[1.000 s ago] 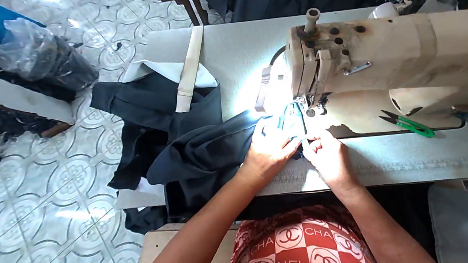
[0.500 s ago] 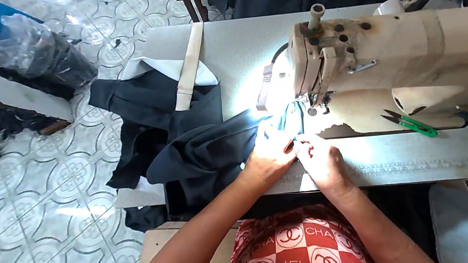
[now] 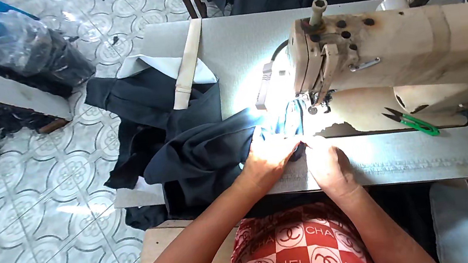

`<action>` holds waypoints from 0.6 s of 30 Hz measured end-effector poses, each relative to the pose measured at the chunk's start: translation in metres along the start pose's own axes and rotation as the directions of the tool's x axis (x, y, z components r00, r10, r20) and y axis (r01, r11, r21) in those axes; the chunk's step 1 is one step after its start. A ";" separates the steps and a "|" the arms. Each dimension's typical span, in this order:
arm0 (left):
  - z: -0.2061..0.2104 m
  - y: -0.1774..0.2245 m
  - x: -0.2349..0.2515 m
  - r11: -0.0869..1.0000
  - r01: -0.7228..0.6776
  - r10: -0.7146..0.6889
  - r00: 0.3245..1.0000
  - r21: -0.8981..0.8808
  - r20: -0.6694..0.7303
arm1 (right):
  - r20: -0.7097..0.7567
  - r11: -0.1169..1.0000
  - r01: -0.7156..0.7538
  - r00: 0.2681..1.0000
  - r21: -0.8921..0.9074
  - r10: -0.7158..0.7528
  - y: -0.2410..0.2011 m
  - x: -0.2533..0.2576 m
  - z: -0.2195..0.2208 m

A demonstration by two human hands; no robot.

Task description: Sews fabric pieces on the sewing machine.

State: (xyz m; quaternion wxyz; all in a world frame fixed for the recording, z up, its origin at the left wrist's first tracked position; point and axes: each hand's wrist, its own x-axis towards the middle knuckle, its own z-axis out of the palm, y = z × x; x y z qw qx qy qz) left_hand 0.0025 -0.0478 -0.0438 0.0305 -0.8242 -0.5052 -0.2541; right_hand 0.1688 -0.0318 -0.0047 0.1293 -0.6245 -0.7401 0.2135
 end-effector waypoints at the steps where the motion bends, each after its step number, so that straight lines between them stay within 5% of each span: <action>1: -0.001 0.000 0.000 1.000 -0.004 0.004 1.000 -0.003 0.015 | 0.016 1.000 -0.017 1.000 0.012 0.017 0.001 0.001 -0.002; 7: 0.000 -0.001 0.000 1.000 -0.017 0.017 0.999 0.004 0.038 | -0.137 0.984 0.119 0.985 0.132 -0.101 0.017 0.001 0.007; 11: -0.002 -0.002 0.002 1.000 -0.012 0.013 0.998 -0.022 0.067 | -0.293 0.967 0.239 0.934 0.090 -0.204 0.026 -0.002 0.023; 18: -0.002 -0.005 0.003 0.999 -0.030 0.033 0.997 -0.035 0.065 | -0.307 0.962 0.264 0.912 -0.070 -0.272 0.026 -0.004 0.025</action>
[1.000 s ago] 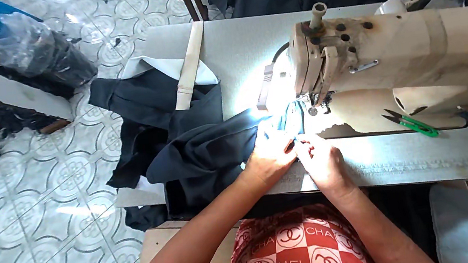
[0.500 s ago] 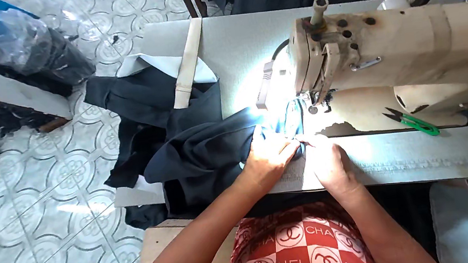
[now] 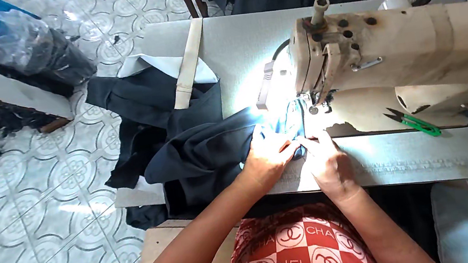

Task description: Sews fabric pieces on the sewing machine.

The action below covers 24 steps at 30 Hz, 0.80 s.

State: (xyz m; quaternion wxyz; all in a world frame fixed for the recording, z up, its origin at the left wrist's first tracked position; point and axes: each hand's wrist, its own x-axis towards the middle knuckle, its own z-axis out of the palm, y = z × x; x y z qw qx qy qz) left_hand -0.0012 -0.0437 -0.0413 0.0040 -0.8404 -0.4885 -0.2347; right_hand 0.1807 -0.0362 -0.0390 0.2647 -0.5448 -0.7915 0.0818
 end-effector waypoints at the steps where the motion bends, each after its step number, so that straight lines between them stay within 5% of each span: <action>1: 0.000 0.000 0.000 1.000 -0.002 0.002 1.000 -0.003 0.002 | -0.008 0.999 0.040 0.999 -0.017 -0.040 0.002 0.000 0.000; 13: -0.005 0.001 0.001 1.000 -0.001 0.001 0.999 0.000 0.035 | -0.044 0.981 0.126 0.990 -0.150 -0.134 0.003 0.000 0.003; 24: 0.004 -0.028 0.034 0.994 -0.012 0.015 1.000 -0.109 0.028 | -0.076 0.993 0.115 0.990 -0.016 -0.116 0.013 0.039 0.012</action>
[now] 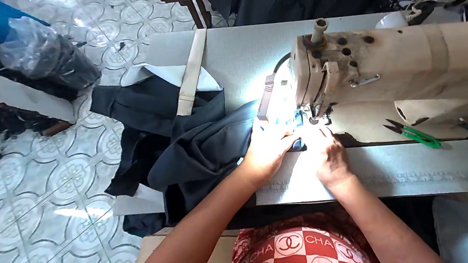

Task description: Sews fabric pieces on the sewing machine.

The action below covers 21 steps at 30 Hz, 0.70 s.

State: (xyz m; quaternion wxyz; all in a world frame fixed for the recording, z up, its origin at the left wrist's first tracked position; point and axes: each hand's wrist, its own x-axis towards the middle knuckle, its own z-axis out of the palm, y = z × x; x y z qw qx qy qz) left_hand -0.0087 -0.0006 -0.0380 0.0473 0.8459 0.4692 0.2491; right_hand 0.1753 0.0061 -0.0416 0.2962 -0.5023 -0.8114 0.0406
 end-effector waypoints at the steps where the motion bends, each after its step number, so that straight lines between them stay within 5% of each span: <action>1: 0.000 0.000 0.000 1.000 0.001 -0.001 1.000 -0.005 -0.002 | -0.003 1.000 0.001 1.000 0.003 -0.001 0.000 0.001 0.000; 21: 0.006 -0.013 0.019 0.998 0.042 -0.042 0.999 0.053 0.000 | 0.077 0.986 -0.158 0.985 0.061 0.153 0.008 0.010 0.011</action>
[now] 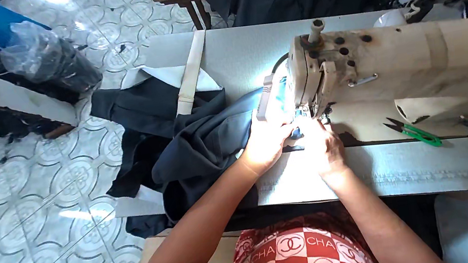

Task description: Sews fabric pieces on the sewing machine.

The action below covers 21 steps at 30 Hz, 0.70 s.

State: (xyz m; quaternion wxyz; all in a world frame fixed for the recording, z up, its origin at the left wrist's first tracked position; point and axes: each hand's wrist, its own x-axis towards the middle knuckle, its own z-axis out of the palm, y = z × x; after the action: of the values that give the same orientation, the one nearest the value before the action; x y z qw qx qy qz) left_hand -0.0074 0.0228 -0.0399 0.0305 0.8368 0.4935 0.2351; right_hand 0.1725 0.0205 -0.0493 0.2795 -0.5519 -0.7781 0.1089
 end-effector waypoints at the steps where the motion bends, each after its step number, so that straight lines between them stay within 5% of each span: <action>1: 0.000 0.000 0.000 1.000 -0.003 0.003 1.000 0.004 -0.005 | 0.004 1.000 -0.005 1.000 -0.003 0.005 -0.001 0.000 0.000; 7: 0.001 0.000 0.001 0.998 0.022 -0.024 0.999 -0.056 -0.036 | -0.014 0.999 0.004 1.000 -0.037 -0.004 0.001 -0.001 -0.001; 14: -0.015 0.008 0.014 0.871 0.417 -0.407 0.908 -0.259 0.095 | -0.019 0.994 -0.091 0.996 0.054 0.092 -0.013 0.002 -0.001; 18: -0.025 0.008 0.015 0.894 0.351 -0.338 0.936 -0.278 0.094 | 0.120 0.953 -0.292 0.952 0.074 0.282 -0.017 0.018 -0.004; 21: -0.028 0.005 0.014 0.875 0.325 -0.304 0.946 -0.358 0.115 | 0.085 0.957 -0.273 0.960 0.096 0.266 -0.018 0.021 -0.003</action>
State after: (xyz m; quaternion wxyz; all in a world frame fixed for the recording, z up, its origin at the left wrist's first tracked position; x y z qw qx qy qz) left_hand -0.0100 0.0268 -0.0091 0.2402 0.7304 0.5683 0.2931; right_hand 0.1548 0.0327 -0.0313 0.2629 -0.6329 -0.6982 0.2070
